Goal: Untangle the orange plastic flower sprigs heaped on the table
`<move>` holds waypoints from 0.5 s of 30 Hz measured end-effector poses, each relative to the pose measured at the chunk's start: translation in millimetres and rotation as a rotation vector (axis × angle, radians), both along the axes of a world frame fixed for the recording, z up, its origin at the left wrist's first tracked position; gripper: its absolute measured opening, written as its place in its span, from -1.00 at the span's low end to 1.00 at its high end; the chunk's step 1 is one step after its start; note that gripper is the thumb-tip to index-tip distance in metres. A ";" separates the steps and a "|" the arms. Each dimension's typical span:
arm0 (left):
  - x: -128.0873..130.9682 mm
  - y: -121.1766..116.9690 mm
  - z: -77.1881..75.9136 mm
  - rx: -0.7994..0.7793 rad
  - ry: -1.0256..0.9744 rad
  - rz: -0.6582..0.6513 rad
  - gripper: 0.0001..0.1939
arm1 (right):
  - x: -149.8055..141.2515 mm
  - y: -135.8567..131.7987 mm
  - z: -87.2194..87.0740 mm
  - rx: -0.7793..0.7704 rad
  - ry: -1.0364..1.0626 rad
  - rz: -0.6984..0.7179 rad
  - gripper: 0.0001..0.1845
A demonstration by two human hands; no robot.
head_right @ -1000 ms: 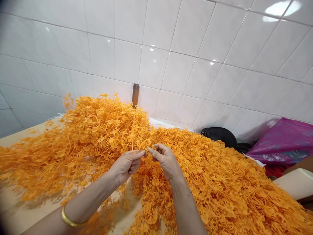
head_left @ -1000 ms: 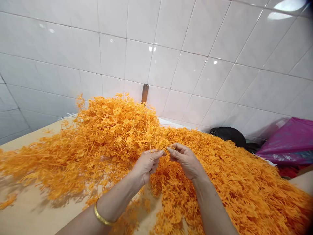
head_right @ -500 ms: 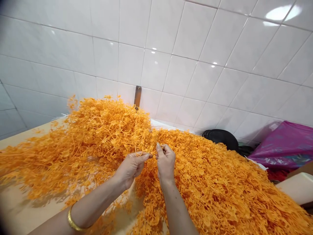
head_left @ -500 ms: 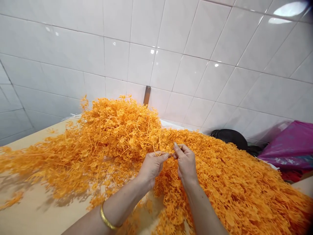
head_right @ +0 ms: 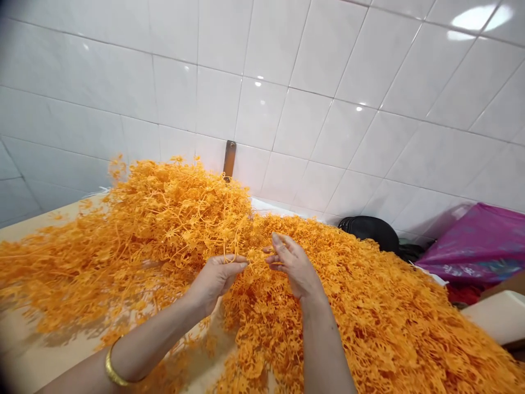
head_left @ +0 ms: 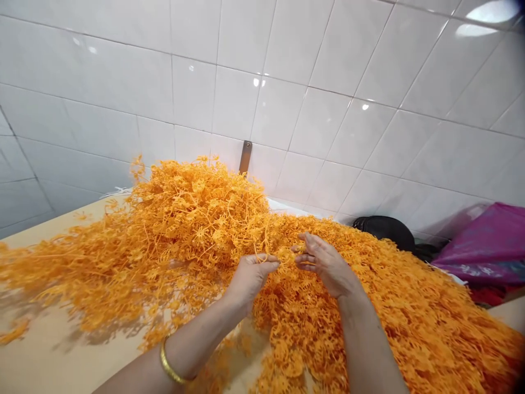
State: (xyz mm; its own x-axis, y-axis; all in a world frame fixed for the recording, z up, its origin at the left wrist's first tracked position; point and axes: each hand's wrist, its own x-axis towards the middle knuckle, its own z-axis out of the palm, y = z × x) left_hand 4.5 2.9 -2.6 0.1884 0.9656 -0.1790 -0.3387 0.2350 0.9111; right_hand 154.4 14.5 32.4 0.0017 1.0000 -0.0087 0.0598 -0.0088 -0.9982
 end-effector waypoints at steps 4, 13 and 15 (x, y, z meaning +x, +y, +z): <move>-1.5 -0.1 3.5 0.014 -0.023 -0.014 -0.88 | -4.4 -1.4 -4.3 0.041 -0.185 0.238 -0.68; 2.0 -2.8 -1.4 0.119 0.008 -0.078 -0.75 | -16.7 12.9 -25.9 0.254 -0.084 -0.078 -0.59; 2.1 -3.0 0.1 0.125 0.008 -0.061 -0.74 | -23.7 13.9 -28.7 0.295 -0.125 -0.159 -0.58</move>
State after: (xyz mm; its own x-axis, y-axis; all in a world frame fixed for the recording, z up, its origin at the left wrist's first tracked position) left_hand 6.6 -0.2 -2.5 0.2461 0.9674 -0.0594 -0.3197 0.1389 0.9373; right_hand 130.6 28.4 3.7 0.1408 0.9463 0.2910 0.2030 0.2601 -0.9440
